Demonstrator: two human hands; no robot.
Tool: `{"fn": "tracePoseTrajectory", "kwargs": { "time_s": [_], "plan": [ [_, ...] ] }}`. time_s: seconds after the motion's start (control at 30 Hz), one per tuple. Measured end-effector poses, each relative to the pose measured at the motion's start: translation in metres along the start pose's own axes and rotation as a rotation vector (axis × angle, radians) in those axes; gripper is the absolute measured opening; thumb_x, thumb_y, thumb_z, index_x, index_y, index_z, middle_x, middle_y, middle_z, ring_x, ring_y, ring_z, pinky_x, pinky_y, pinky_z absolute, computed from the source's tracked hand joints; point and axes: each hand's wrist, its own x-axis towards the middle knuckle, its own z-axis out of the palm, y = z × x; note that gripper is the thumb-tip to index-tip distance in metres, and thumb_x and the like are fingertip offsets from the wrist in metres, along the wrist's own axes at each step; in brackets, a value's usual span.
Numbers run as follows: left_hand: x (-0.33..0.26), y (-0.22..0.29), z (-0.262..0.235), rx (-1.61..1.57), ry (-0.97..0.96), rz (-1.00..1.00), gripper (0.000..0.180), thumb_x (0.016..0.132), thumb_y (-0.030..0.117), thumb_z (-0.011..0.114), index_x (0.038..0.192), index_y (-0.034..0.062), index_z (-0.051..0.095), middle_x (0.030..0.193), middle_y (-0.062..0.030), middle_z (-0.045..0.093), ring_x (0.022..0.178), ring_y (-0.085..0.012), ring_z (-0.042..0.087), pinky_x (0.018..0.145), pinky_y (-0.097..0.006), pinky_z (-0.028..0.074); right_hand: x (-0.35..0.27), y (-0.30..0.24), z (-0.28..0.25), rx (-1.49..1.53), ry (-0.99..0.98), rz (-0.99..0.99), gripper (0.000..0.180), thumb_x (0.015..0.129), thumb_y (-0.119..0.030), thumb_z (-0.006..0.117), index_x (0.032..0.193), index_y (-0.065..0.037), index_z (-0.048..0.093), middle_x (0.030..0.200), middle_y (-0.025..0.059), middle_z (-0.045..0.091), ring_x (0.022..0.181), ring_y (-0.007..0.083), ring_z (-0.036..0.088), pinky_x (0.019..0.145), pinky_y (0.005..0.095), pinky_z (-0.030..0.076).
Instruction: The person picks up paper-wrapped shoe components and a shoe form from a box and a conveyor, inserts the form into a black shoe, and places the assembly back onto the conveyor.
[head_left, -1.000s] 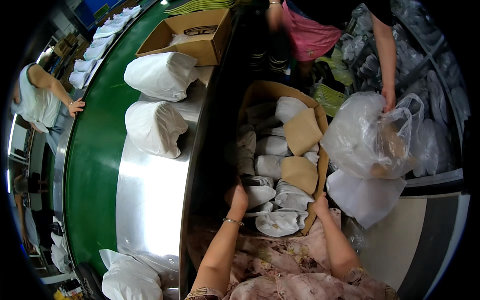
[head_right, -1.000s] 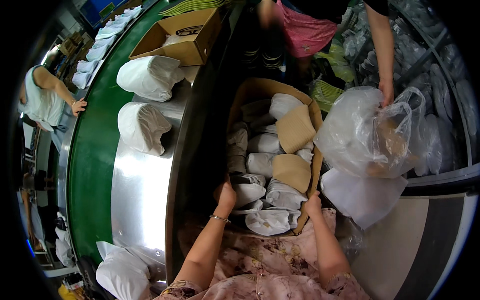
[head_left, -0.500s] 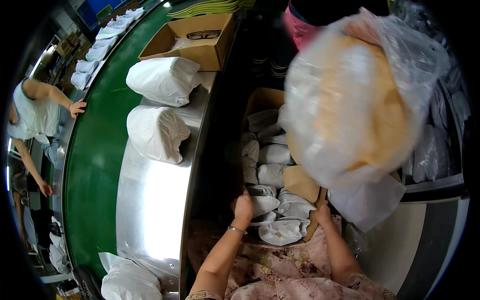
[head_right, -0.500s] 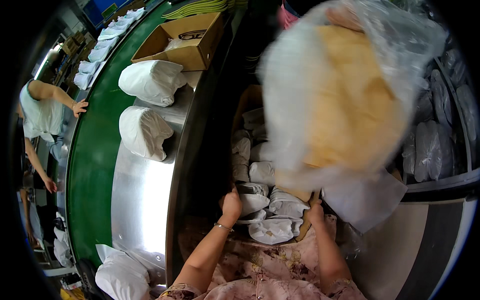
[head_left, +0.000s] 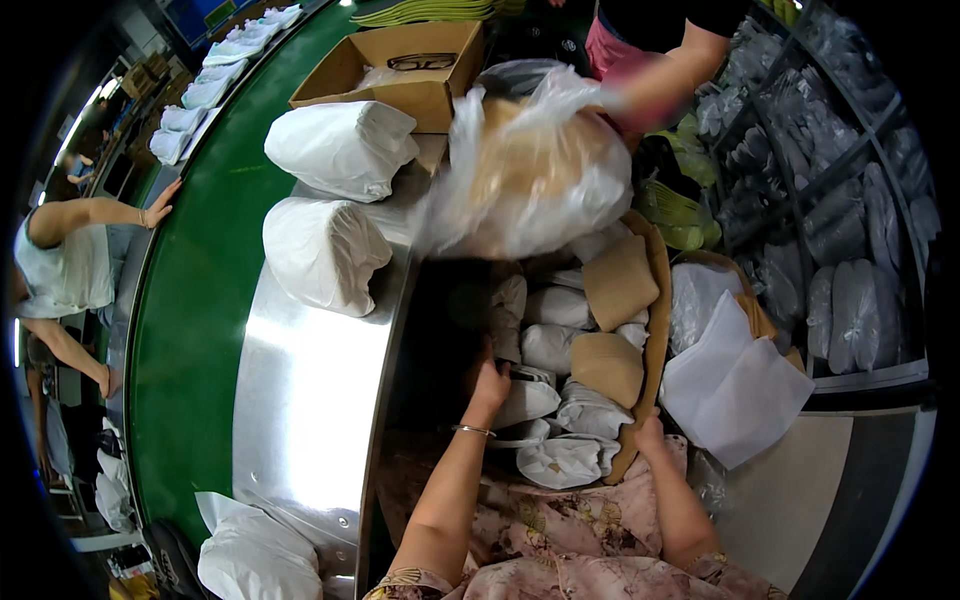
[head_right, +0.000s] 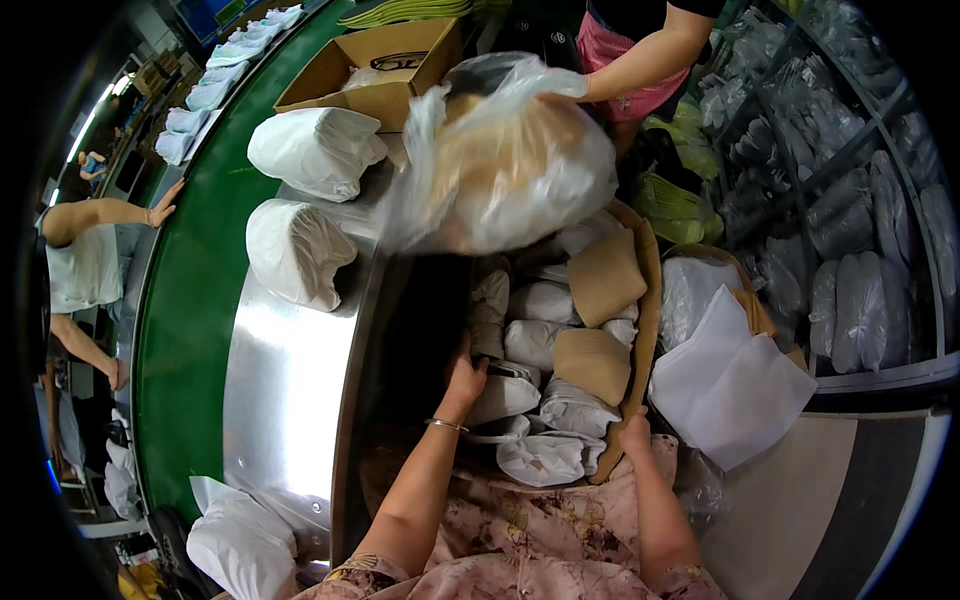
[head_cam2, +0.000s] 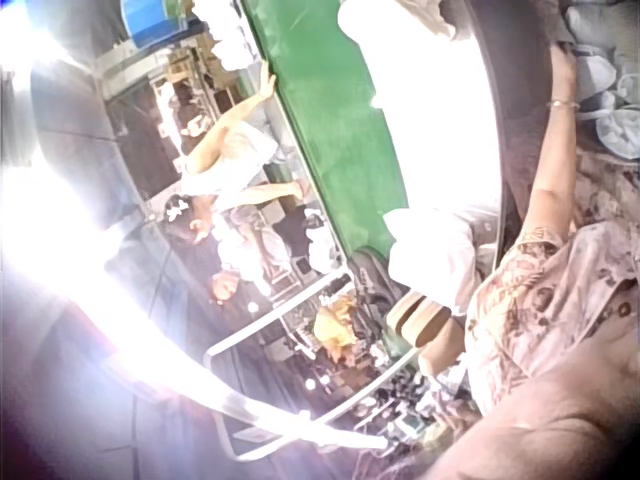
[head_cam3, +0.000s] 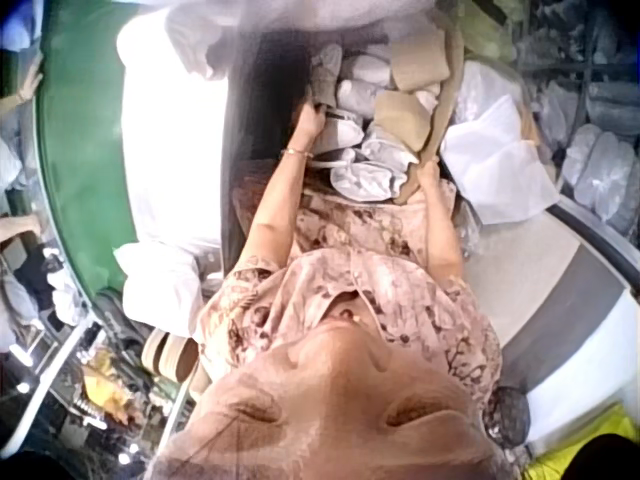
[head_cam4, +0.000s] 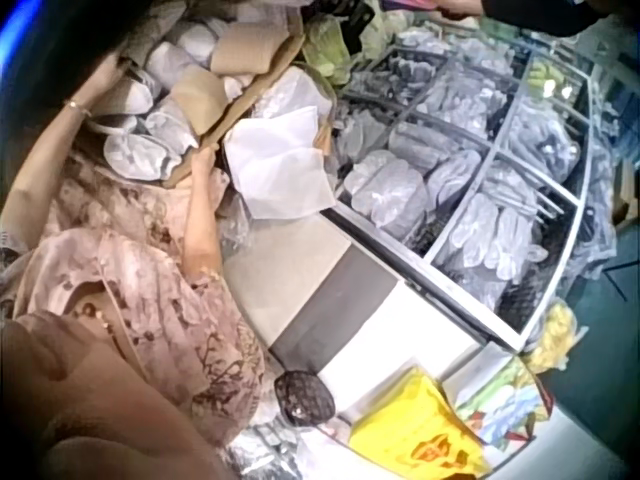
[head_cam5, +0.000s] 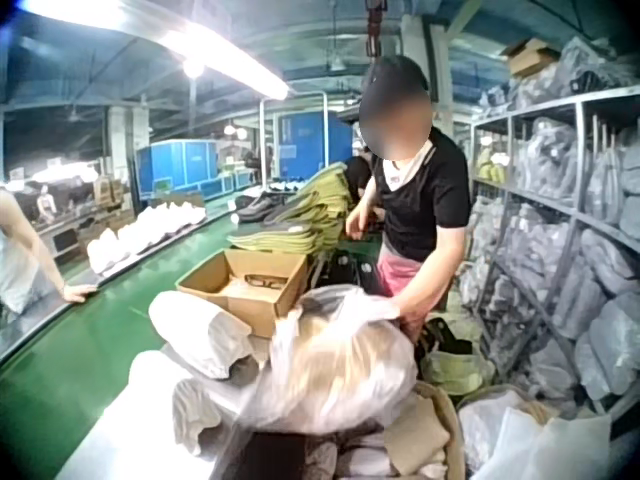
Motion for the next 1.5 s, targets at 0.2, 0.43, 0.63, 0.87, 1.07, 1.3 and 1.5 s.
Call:
{"fn": "tracePoseTrajectory", "kwargs": {
  "time_s": [0.2,0.43,0.63,0.87,1.07,1.3,1.5],
  "plan": [
    [-0.001,0.010,-0.003,-0.107,-0.165,-0.006,0.067,0.075,0.009,0.064,0.133,-0.0043,0.033,0.130,-0.0272,0.041,0.123,-0.0378,0.038,0.102,-0.034,0.031,0.001,0.006,0.002,0.010,0.030,0.002,0.049,0.072,0.003,0.056,0.115,0.009,0.033,0.095,0.0300,0.058,0.095,0.0432,0.055,0.079,0.0435,0.046],
    [-0.003,0.011,-0.004,-0.118,-0.153,0.018,0.065,0.076,0.006,0.061,0.133,-0.0052,0.031,0.125,-0.0294,0.044,0.118,-0.0391,0.042,0.098,-0.036,0.036,-0.002,-0.004,-0.005,-0.024,0.001,0.044,0.054,0.071,0.002,0.058,0.118,0.009,0.031,0.095,0.0301,0.058,0.095,0.0424,0.056,0.078,0.0431,0.047],
    [-0.003,0.019,-0.013,-0.101,-0.260,-0.086,0.066,0.078,0.010,0.062,0.134,-0.0058,0.030,0.126,-0.0293,0.044,0.119,-0.0388,0.042,0.099,-0.036,0.034,-0.004,-0.015,-0.010,-0.070,-0.046,0.110,0.061,0.072,0.001,0.059,0.123,0.010,0.027,0.098,0.0297,0.058,0.096,0.0412,0.056,0.079,0.0419,0.048],
    [-0.003,0.022,-0.015,-0.138,-0.283,-0.118,0.065,0.078,0.009,0.060,0.134,-0.0060,0.029,0.122,-0.0307,0.046,0.116,-0.0397,0.045,0.097,-0.036,0.037,-0.003,-0.016,-0.009,-0.080,-0.051,0.113,0.062,0.073,0.000,0.059,0.124,0.012,0.026,0.099,0.0309,0.057,0.097,0.0414,0.056,0.080,0.0416,0.047],
    [-0.004,0.015,-0.011,-0.121,-0.262,-0.090,0.066,0.077,0.010,0.061,0.133,-0.0067,0.030,0.122,-0.0308,0.046,0.116,-0.0395,0.045,0.097,-0.036,0.037,0.000,-0.007,-0.001,-0.060,-0.003,0.060,0.057,0.072,0.000,0.058,0.120,0.012,0.029,0.095,0.0309,0.058,0.093,0.0429,0.056,0.078,0.0434,0.047],
    [-0.003,0.009,-0.005,-0.012,-0.197,-0.001,0.070,0.075,0.009,0.063,0.134,-0.0066,0.029,0.124,-0.0301,0.045,0.117,-0.0393,0.043,0.100,-0.035,0.034,0.002,-0.006,0.000,-0.066,0.002,0.078,0.055,0.073,0.000,0.058,0.119,0.011,0.030,0.093,0.0308,0.058,0.092,0.0427,0.057,0.077,0.0443,0.048],
    [-0.004,0.006,0.002,-0.007,-0.213,-0.022,0.071,0.075,0.006,0.062,0.135,-0.0071,0.026,0.125,-0.0314,0.043,0.118,-0.0395,0.042,0.099,-0.035,0.035,0.000,-0.009,-0.001,-0.057,0.006,0.063,0.056,0.072,0.001,0.059,0.119,0.011,0.030,0.093,0.0307,0.058,0.091,0.0430,0.057,0.076,0.0445,0.048]
  ]
}}
